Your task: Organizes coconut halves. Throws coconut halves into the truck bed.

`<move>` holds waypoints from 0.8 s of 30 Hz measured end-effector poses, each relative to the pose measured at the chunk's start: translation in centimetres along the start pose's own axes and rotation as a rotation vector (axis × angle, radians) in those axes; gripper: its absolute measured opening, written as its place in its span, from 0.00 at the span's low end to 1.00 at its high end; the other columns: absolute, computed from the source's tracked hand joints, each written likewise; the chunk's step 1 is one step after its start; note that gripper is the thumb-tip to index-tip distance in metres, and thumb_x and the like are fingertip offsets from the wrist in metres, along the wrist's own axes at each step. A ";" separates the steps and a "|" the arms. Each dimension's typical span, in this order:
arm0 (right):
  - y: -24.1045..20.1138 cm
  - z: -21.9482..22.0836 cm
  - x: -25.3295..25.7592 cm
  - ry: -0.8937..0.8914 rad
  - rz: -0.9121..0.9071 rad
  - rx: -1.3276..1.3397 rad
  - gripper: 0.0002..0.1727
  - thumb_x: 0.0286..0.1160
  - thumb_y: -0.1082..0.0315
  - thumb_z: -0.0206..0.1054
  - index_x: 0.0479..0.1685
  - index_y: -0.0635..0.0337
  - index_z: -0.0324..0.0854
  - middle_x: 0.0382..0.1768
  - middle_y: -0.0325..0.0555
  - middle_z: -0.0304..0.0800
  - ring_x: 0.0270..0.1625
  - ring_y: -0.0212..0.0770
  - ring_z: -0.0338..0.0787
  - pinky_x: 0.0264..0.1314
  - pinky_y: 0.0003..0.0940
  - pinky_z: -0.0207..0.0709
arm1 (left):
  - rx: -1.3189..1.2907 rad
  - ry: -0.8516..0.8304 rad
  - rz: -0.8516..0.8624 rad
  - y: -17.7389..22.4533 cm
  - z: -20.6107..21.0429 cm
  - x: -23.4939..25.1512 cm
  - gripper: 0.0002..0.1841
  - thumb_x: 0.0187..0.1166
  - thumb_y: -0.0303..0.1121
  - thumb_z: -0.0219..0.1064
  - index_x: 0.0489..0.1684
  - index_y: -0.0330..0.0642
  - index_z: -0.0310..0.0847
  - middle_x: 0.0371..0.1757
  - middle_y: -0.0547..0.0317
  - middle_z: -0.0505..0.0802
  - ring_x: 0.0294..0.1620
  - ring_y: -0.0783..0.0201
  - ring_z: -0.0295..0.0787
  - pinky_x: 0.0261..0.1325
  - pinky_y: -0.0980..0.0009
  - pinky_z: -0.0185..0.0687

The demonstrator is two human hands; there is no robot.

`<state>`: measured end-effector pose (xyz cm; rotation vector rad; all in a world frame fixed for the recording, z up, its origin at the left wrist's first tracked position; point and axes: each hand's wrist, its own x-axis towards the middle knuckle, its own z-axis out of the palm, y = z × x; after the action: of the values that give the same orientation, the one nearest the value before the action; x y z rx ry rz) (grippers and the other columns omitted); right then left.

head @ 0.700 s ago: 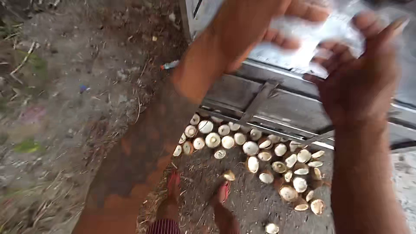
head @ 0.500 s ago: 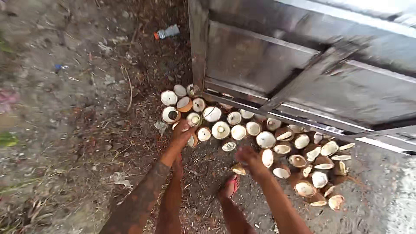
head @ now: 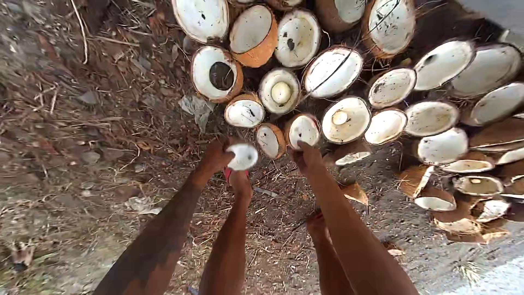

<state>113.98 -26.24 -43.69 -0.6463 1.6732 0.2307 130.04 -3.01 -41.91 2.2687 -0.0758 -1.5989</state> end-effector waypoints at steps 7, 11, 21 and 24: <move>-4.5 -6.2 -3.1 -0.012 -0.095 0.308 0.13 0.93 0.64 0.45 0.62 0.60 0.67 0.38 0.46 0.85 0.33 0.37 0.88 0.36 0.33 0.87 | 0.431 -0.131 0.541 7.5 3.8 0.0 0.50 0.64 0.35 0.80 0.93 0.53 0.57 0.92 0.37 0.61 0.91 0.34 0.54 0.86 0.32 0.56; -8.3 -5.1 2.7 0.013 0.038 0.432 0.31 0.89 0.40 0.49 0.77 0.56 0.62 0.51 0.56 0.84 0.42 0.47 0.91 0.43 0.41 0.89 | 0.611 -0.142 0.537 11.7 7.6 4.2 0.60 0.51 0.38 0.88 0.95 0.55 0.53 0.86 0.36 0.68 0.77 0.33 0.74 0.72 0.35 0.73; -12.0 -7.4 -3.0 -0.009 -0.763 -0.849 0.34 0.71 0.74 0.70 0.79 0.73 0.66 0.66 0.66 0.83 0.67 0.50 0.87 0.70 0.47 0.82 | 0.560 0.000 0.548 11.1 8.4 3.5 0.65 0.42 0.30 0.90 0.94 0.49 0.53 0.91 0.38 0.62 0.89 0.32 0.56 0.81 0.28 0.57; -18.8 -3.4 -2.7 -0.042 -0.931 -1.482 0.46 0.59 0.74 0.78 0.85 0.63 0.62 0.78 0.74 0.67 0.71 0.75 0.79 0.64 0.74 0.77 | 0.530 -0.029 0.525 12.8 8.1 4.0 0.48 0.44 0.30 0.88 0.78 0.45 0.76 0.79 0.41 0.77 0.80 0.35 0.68 0.73 0.32 0.67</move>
<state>121.35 -42.56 -36.59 -2.3660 0.7405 0.7813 126.06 -18.04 -43.75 2.2990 -1.1206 -1.4287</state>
